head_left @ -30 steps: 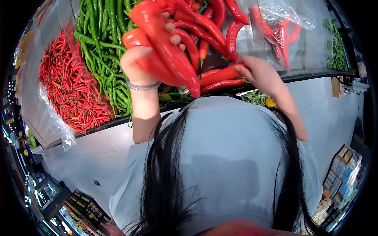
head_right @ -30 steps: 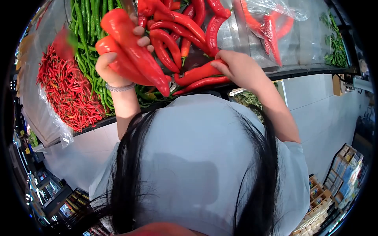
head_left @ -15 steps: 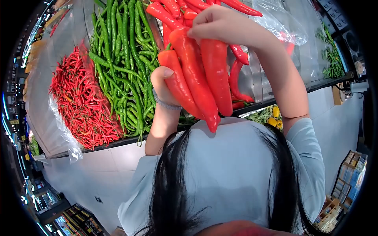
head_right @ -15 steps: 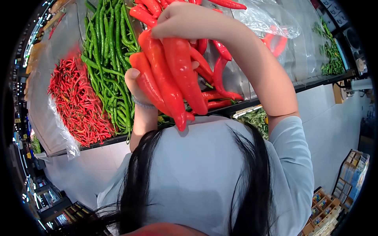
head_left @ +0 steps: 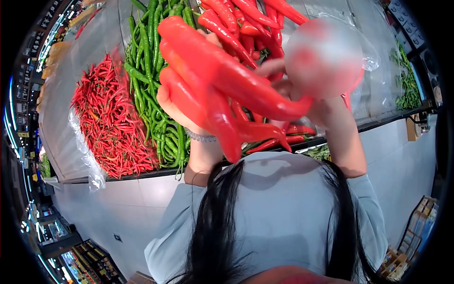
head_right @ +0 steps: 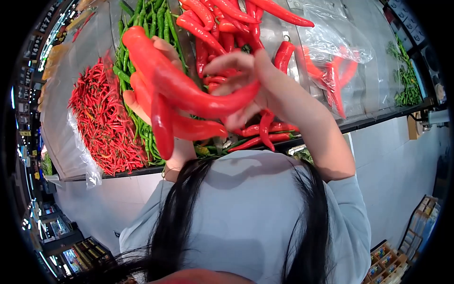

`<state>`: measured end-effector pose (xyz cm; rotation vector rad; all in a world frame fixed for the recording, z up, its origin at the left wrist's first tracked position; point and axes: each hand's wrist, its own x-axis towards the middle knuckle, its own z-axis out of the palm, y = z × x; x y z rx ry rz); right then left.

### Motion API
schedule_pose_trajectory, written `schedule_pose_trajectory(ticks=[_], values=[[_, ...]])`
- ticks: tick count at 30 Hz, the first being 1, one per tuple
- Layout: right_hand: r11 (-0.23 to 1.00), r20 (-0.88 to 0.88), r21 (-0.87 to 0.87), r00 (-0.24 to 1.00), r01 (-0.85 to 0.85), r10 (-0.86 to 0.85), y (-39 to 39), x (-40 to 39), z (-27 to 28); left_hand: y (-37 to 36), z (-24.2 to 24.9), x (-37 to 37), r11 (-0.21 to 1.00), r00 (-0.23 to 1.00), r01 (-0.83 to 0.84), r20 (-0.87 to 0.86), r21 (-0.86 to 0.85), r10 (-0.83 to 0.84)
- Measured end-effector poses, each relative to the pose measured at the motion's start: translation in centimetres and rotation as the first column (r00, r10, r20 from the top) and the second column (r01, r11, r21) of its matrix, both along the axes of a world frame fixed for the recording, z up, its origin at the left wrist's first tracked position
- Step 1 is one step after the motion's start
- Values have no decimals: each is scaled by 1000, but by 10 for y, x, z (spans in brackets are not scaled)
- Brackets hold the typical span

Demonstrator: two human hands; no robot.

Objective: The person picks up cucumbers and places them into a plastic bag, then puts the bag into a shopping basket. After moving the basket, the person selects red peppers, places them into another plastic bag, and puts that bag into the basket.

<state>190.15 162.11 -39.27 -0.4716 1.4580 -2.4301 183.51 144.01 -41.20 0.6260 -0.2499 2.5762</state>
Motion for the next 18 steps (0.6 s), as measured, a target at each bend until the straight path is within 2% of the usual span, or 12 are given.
schedule_pose_trajectory(ticks=[2, 4, 6, 10, 12, 13, 14, 17, 18], values=[[982, -77, -56, 981, -182, 177, 7, 17, -2, -6, -8, -13, 995, 1000, 19, -15, 96, -17], [997, -132, -82, 991, -15, 4, -1, 34, 5, -6, -10, -22, 975, 992, 128, -19, 180, -127], [965, -137, 64, 960, 255, -245, -17, 38, 18, -3, -9, -24, 947, 976, 217, -23, 237, -218], [963, -326, 36, 914, 266, -241, -20, 42, 25, 8, -8, -15, 924, 955, 282, 20, 258, -297], [940, -509, 93, 827, 328, -238, -20, 42, 24, 10, -6, -11, 919, 942, 300, 70, 254, -327], [895, -624, 184, 752, 406, -213, -17, 42, 25, 13, -7, -10, 947, 964, 223, 89, 230, -249], [843, -705, 249, 686, 477, -180, -15, 42, 24, 13, -7, -8, 949, 962, 228, 101, 219, -255], [730, -816, 337, 571, 595, -89, -16, 42, 32, 11, -10, -6, 959, 963, 229, 108, 165, -249], [694, -819, 367, 569, 620, -75, -16, 43, 31, 11, -11, -7, 970, 970, 202, 108, 135, -217]])
